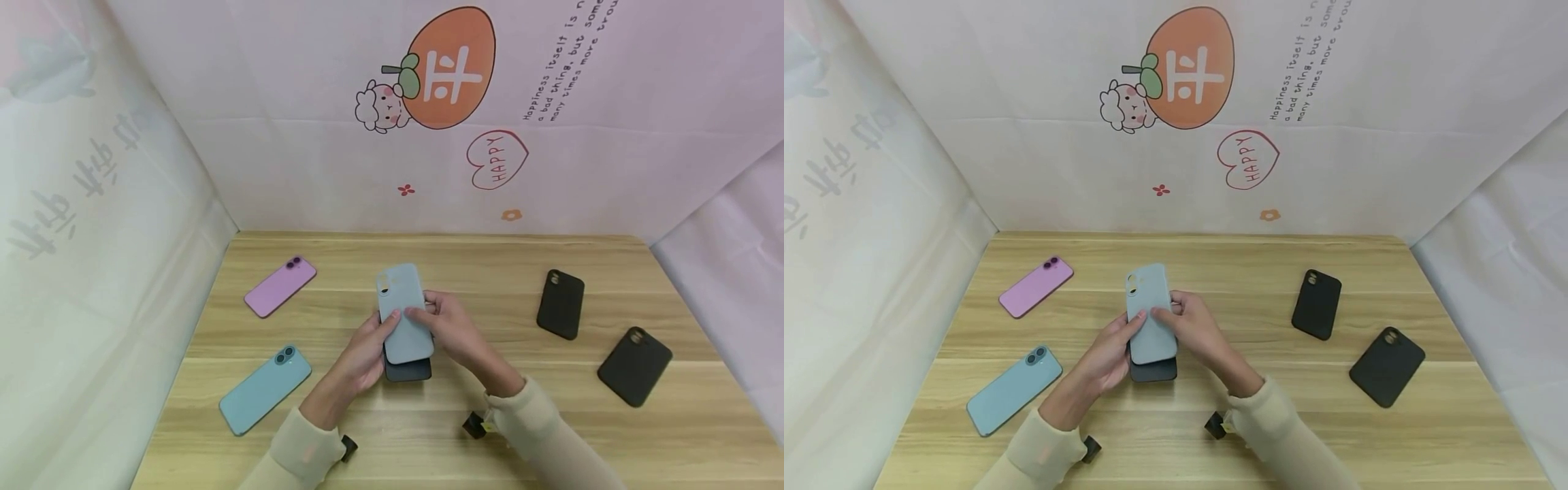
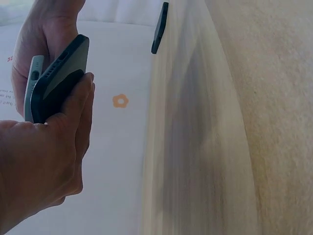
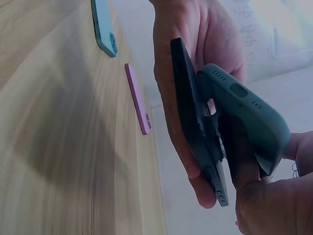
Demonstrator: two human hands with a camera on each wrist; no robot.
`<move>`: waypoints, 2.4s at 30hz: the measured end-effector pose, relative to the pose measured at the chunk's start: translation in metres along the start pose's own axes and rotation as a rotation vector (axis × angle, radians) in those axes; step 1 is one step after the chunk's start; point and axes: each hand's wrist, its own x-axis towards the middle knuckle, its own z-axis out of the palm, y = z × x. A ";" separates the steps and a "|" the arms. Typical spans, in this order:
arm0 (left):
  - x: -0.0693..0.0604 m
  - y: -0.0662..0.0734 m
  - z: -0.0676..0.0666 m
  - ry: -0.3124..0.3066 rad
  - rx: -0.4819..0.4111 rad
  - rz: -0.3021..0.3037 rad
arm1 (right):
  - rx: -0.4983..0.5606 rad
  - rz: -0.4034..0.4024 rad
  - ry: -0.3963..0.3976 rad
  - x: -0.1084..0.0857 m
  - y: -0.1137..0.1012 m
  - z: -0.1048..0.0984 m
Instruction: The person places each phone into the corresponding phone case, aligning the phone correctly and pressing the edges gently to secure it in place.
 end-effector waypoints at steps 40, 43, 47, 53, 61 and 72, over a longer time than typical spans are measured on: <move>-0.003 0.000 0.000 0.053 0.102 -0.016 | -0.372 -0.312 0.284 -0.008 -0.012 -0.022; -0.004 -0.002 0.001 0.045 0.127 -0.030 | -0.372 -0.302 0.283 -0.005 -0.014 -0.027; -0.006 -0.003 0.003 0.012 0.145 -0.045 | -0.385 -0.265 0.242 0.000 -0.017 -0.033; -0.008 -0.005 0.006 -0.044 0.145 -0.039 | -0.360 -0.152 0.092 0.009 -0.017 -0.038; -0.012 -0.006 0.011 -0.100 0.158 -0.043 | -0.285 -0.038 0.041 0.017 -0.015 -0.039; -0.013 -0.006 0.013 -0.143 0.159 -0.026 | -0.314 -0.083 0.012 0.016 -0.019 -0.035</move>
